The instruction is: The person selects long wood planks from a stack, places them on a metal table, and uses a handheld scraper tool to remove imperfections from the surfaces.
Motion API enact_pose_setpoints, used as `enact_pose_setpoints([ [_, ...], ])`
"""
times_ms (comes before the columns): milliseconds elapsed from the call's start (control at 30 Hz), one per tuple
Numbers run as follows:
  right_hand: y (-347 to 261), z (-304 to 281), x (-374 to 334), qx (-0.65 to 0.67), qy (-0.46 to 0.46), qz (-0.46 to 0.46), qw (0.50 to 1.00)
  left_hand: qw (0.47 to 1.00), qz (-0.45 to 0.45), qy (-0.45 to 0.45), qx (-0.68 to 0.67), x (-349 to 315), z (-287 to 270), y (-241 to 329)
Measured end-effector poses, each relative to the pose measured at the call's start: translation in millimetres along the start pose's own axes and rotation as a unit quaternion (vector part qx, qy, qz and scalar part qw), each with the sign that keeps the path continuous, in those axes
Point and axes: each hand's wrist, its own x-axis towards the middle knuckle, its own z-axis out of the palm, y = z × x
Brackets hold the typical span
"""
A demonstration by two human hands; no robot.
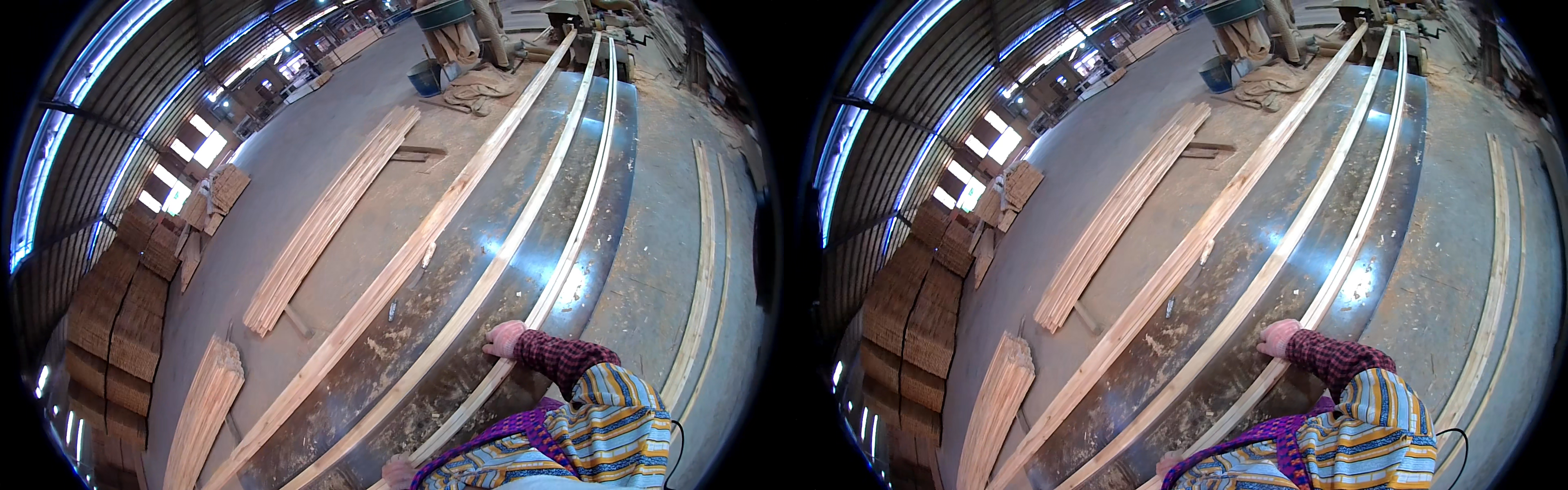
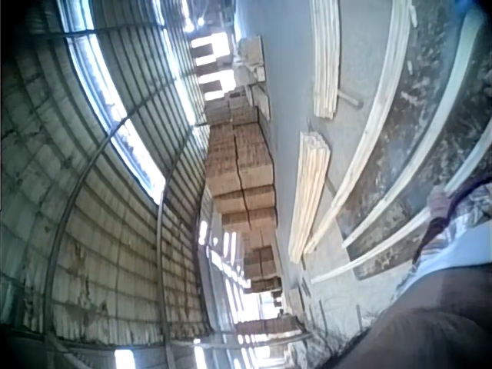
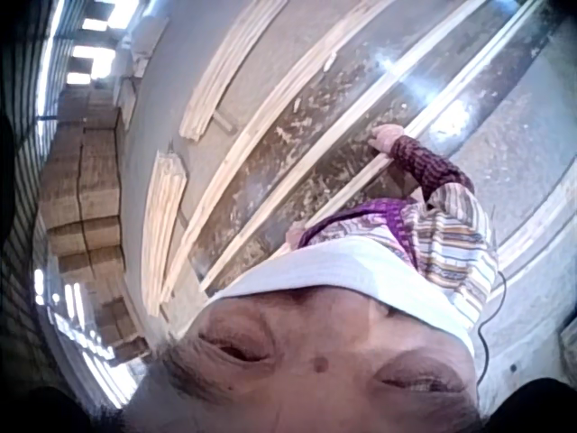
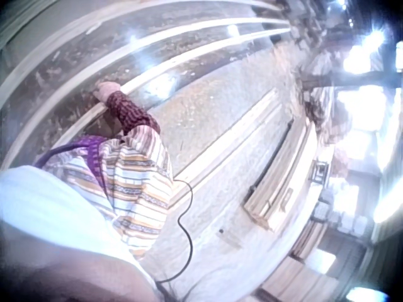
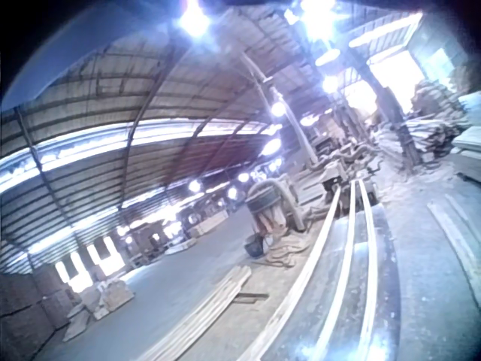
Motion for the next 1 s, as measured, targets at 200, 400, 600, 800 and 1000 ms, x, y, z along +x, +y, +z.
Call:
enact_pose_setpoints([
  [200, 2.3, 0.0, 1.7, 0.011, -0.013, 0.011, 1.0, 0.997, 0.036, 0.013, -0.071, 9.3, -6.5, -4.9],
  [400, 2.4, 2.6, 1.3, 0.02, 0.008, -0.006, 1.0, 0.808, 0.32, 0.242, -0.431, 8.1, 23.9, -29.2],
  [600, 5.0, 4.1, 3.0, 0.026, 0.007, 0.005, 1.0, 0.991, 0.063, 0.022, -0.115, 9.1, -8.5, -13.1],
  [800, 2.2, 1.1, 1.4, 0.016, -0.009, 0.002, 1.0, 0.996, 0.045, -0.006, -0.082, 3.8, -22.5, -7.7],
  [1000, -0.6, -0.2, 3.4, 0.014, -0.032, 0.015, 0.999, 0.997, 0.038, -0.017, -0.07, 4.4, -28.2, -2.2],
])
